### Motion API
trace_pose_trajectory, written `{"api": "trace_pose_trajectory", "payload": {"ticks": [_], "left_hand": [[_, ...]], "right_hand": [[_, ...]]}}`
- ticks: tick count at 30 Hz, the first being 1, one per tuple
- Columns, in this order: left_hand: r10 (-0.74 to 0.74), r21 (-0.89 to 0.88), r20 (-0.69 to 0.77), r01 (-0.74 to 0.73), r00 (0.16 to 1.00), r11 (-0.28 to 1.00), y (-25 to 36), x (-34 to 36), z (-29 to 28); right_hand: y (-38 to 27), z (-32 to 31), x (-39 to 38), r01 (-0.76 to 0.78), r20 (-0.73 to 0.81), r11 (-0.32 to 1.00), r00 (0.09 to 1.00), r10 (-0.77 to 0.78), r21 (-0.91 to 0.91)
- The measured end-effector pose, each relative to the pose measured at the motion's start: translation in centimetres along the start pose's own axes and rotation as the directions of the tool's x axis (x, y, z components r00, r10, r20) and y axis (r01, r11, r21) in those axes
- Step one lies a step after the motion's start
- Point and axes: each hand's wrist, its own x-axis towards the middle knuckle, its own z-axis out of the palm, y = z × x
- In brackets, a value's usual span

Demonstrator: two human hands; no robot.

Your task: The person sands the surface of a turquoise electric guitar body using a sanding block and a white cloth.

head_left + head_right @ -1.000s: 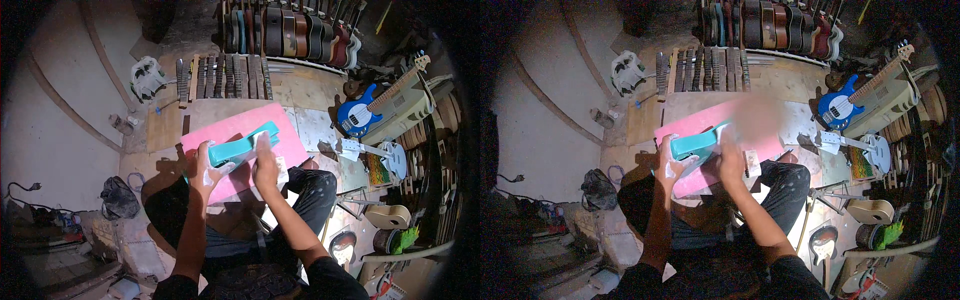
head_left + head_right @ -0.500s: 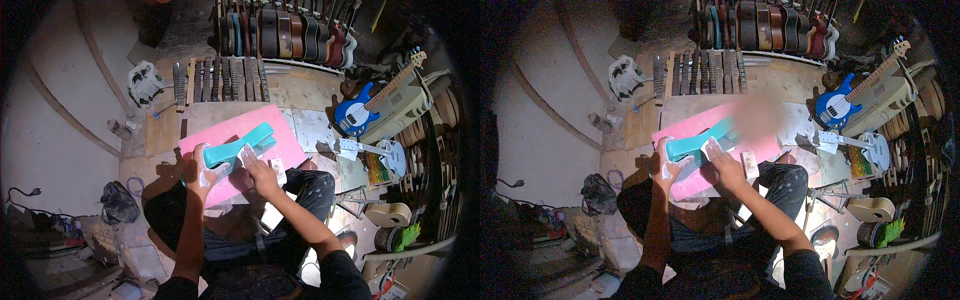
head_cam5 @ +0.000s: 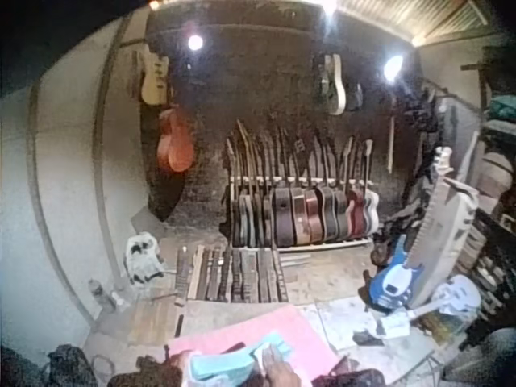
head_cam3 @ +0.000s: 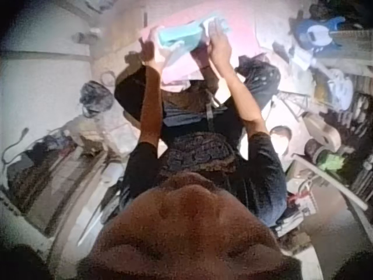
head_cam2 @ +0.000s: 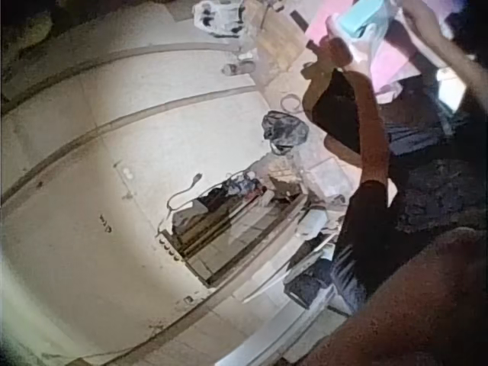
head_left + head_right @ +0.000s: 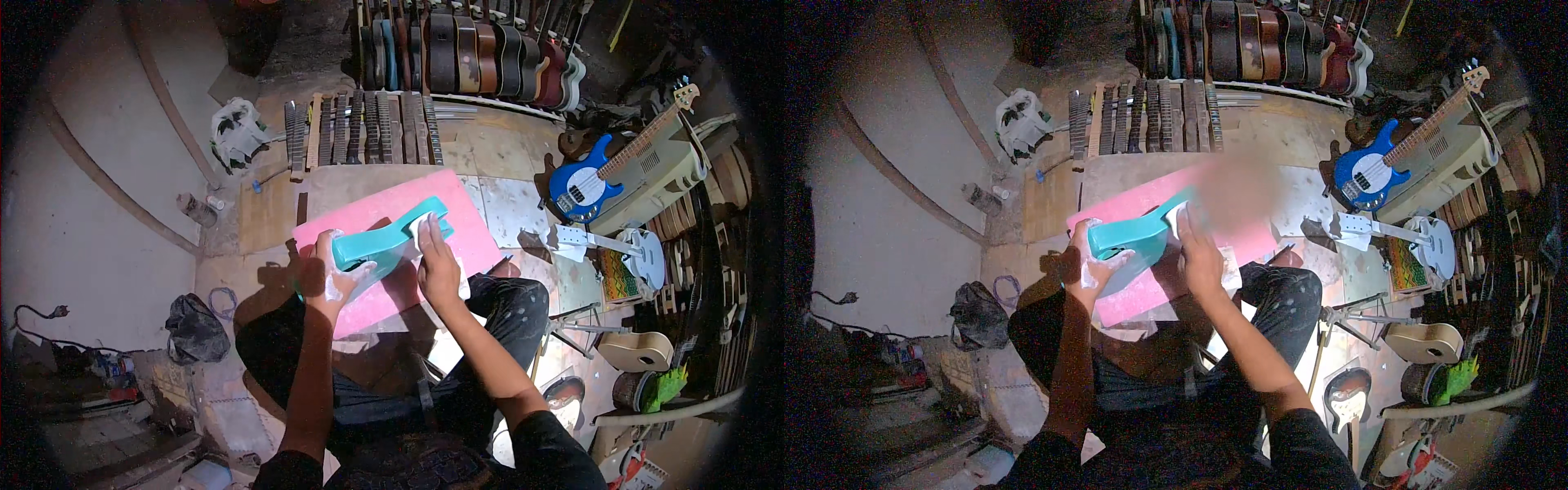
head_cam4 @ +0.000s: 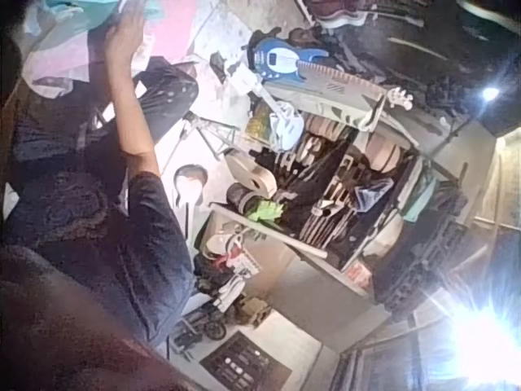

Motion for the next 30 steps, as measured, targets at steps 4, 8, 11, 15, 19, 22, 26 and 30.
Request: {"api": "trace_pose_trajectory", "payload": {"ticks": [4, 8, 11, 15, 19, 22, 26, 30], "left_hand": [[-0.053, -0.032, 0.031, 0.054, 0.998, 0.998, -0.6, 0.0, 0.1], [-0.043, -0.037, 0.028, 0.044, 0.999, 0.998, -0.4, 0.5, 0.0], [-0.024, -0.035, 0.012, 0.025, 1.000, 0.999, -0.1, 0.8, 0.1], [-0.040, -0.045, 0.025, 0.041, 0.999, 0.998, -0.7, 0.8, -0.2], [-0.036, -0.030, 0.031, 0.037, 0.999, 0.999, -0.6, 0.9, 0.0], [-0.015, -0.020, 0.014, 0.016, 1.000, 1.000, -0.6, 0.7, 0.2], [-0.046, -0.041, 0.037, 0.047, 0.998, 0.998, -0.6, 1.0, -0.2], [-0.048, -0.048, 0.042, 0.050, 0.998, 0.998, -1.1, 1.3, -0.2]], "right_hand": [[-3.8, 2.7, -1.3, 0.121, 0.001, 0.983, 0.993, -0.122, 0.135], [-0.7, 1.6, -0.6, 0.187, 0.145, 0.981, 0.971, -0.191, 0.042], [0.7, 0.5, 2.0, -0.106, 0.021, 0.994, 0.994, 0.107, -0.032], [-1.0, 1.2, 1.1, 0.098, -0.031, 0.994, 0.995, -0.100, -0.050], [2.3, -0.2, 1.3, 0.074, 0.375, 0.975, 0.927, 0.011, -0.211], [2.8, -0.8, 3.2, 0.044, -0.021, 0.980, 0.999, -0.049, -0.196], [1.5, 0.4, 3.0, 0.022, -0.183, 0.985, 0.982, -0.055, -0.173], [0.8, -1.0, 2.2, 0.107, 0.078, 0.974, 0.993, -0.093, -0.199]]}}
